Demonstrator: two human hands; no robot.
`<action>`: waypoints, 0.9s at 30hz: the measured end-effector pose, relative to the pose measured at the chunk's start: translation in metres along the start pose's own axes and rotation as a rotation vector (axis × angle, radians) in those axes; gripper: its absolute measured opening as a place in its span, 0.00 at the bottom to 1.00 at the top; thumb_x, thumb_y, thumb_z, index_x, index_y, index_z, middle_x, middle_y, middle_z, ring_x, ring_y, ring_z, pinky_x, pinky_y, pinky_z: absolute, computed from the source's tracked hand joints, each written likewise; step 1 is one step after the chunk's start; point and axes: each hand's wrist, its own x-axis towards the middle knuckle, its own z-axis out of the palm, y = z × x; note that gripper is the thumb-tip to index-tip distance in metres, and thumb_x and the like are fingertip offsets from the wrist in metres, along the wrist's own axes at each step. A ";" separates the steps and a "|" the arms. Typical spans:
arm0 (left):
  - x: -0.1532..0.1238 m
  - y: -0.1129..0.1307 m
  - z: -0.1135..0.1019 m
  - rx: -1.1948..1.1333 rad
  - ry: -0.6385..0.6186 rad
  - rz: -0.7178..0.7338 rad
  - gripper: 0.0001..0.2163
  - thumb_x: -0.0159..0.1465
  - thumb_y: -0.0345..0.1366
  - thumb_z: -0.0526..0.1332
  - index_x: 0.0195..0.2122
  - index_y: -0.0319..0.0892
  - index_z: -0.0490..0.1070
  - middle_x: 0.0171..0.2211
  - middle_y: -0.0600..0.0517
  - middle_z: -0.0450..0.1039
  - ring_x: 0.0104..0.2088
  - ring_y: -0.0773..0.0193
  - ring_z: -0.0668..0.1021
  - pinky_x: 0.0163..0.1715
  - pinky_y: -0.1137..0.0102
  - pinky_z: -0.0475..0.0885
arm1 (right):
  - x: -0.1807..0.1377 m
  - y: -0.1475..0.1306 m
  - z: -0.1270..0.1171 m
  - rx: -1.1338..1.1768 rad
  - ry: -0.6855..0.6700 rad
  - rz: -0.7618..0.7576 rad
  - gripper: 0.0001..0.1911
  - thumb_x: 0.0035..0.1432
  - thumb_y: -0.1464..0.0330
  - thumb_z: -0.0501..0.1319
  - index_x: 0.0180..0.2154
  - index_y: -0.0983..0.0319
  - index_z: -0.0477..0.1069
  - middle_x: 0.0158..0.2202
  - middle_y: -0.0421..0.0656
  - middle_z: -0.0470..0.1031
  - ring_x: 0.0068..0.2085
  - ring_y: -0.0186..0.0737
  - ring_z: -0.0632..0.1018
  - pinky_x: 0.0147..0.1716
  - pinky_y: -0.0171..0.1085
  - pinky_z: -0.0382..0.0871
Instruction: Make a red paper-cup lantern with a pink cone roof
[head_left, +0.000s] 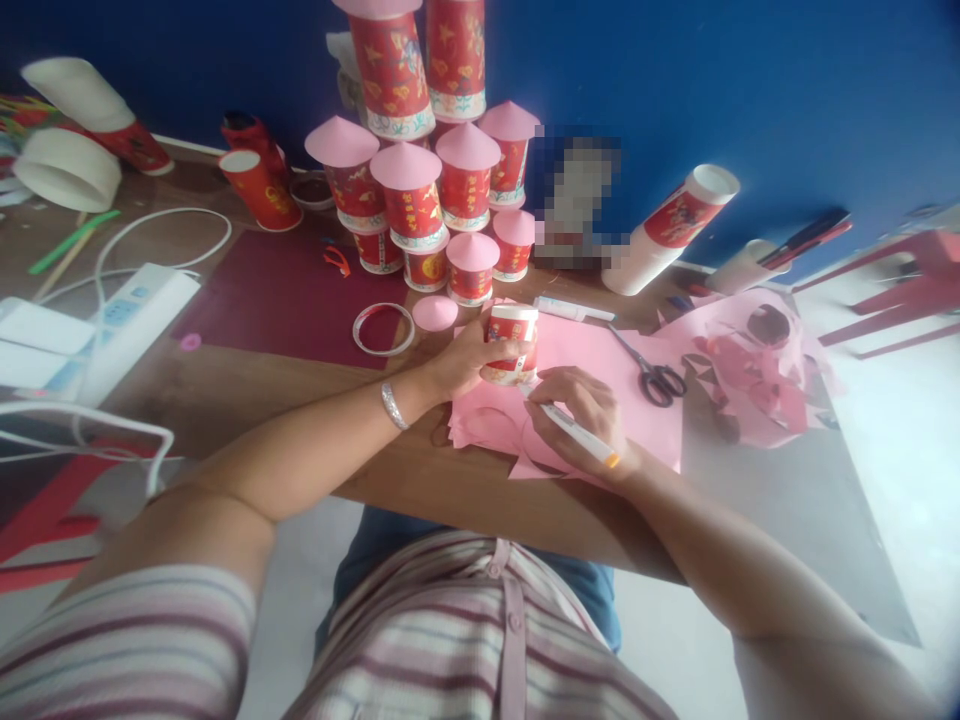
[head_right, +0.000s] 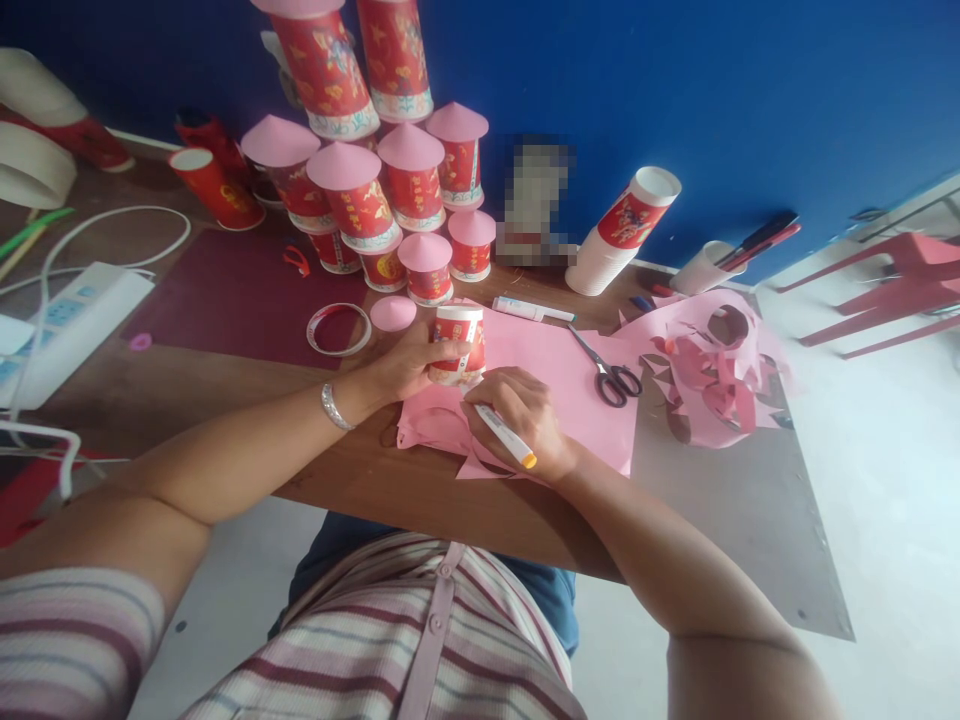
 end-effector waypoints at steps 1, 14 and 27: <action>0.000 0.000 0.000 -0.002 -0.001 0.001 0.23 0.52 0.42 0.79 0.39 0.43 0.67 0.34 0.56 0.73 0.33 0.67 0.77 0.36 0.70 0.75 | 0.000 0.000 0.000 0.003 0.005 -0.003 0.11 0.63 0.78 0.65 0.41 0.56 0.71 0.31 0.38 0.80 0.32 0.40 0.83 0.39 0.42 0.84; 0.003 -0.006 -0.007 -0.017 0.005 0.028 0.21 0.54 0.43 0.79 0.37 0.42 0.70 0.31 0.56 0.73 0.30 0.67 0.76 0.33 0.70 0.74 | 0.004 -0.003 -0.005 -0.071 0.020 -0.001 0.10 0.63 0.76 0.64 0.38 0.54 0.70 0.27 0.35 0.77 0.29 0.40 0.83 0.36 0.43 0.86; 0.002 -0.005 -0.006 -0.031 0.019 0.027 0.22 0.53 0.42 0.79 0.40 0.42 0.70 0.32 0.56 0.75 0.32 0.67 0.78 0.35 0.69 0.77 | 0.003 -0.001 -0.003 -0.044 0.031 -0.003 0.11 0.62 0.77 0.65 0.41 0.55 0.70 0.29 0.36 0.79 0.30 0.39 0.83 0.38 0.42 0.86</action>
